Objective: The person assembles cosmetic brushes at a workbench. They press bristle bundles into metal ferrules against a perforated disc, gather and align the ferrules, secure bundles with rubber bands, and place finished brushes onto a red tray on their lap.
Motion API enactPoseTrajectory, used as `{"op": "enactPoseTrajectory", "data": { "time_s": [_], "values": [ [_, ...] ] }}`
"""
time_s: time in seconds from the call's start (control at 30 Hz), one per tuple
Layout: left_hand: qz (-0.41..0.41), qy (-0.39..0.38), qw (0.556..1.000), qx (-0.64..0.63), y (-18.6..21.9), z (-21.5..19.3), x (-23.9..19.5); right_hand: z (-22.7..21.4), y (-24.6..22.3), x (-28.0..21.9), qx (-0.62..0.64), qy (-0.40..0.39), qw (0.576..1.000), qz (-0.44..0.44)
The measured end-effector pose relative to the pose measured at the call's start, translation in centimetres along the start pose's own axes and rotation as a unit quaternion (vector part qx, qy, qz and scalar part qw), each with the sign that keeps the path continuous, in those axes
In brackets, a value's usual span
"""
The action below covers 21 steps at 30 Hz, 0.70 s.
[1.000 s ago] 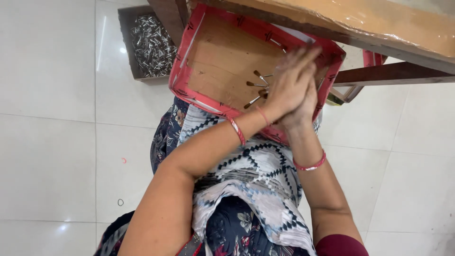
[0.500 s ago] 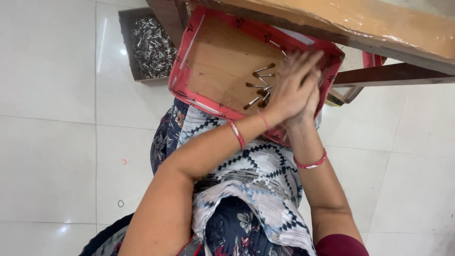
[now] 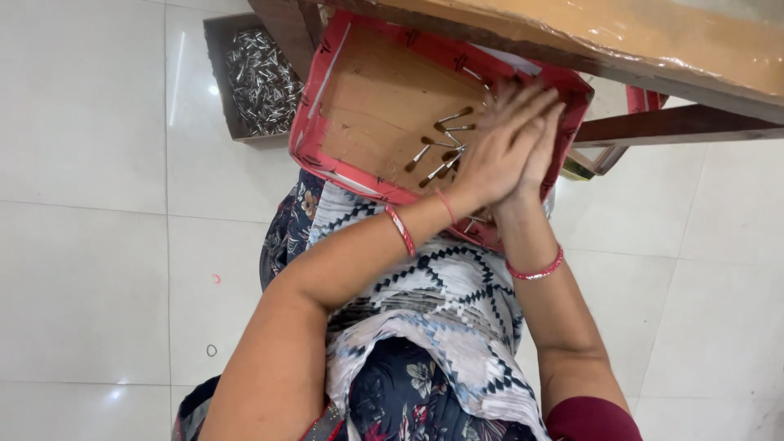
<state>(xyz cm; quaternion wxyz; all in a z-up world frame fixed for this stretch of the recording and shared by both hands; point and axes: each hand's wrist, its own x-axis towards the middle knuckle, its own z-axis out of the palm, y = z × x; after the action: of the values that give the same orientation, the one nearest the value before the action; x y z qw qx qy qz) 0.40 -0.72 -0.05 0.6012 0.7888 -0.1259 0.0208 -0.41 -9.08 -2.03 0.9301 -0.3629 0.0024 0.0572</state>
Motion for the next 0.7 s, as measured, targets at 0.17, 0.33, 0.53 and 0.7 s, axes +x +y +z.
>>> {"op": "enactPoseTrajectory", "data": {
  "time_s": [0.17,0.33,0.53,0.7],
  "values": [
    [0.023,0.03,0.999,0.017,0.2,-0.6,0.4,-1.1,-0.2,1.1,-0.062,0.011,0.998,-0.01],
    [-0.072,0.063,0.993,0.062,-1.2,-1.3,2.4,2.4,0.3,0.3,-0.048,0.14,0.989,-0.01],
    [0.031,0.024,0.999,-0.02,-1.8,-1.0,1.5,1.1,1.4,-0.2,-0.062,0.04,0.997,-0.032],
    [0.032,0.003,0.999,0.02,-0.5,-1.1,0.0,0.7,0.2,1.0,-0.025,0.042,0.999,-0.019]
  ]
}}
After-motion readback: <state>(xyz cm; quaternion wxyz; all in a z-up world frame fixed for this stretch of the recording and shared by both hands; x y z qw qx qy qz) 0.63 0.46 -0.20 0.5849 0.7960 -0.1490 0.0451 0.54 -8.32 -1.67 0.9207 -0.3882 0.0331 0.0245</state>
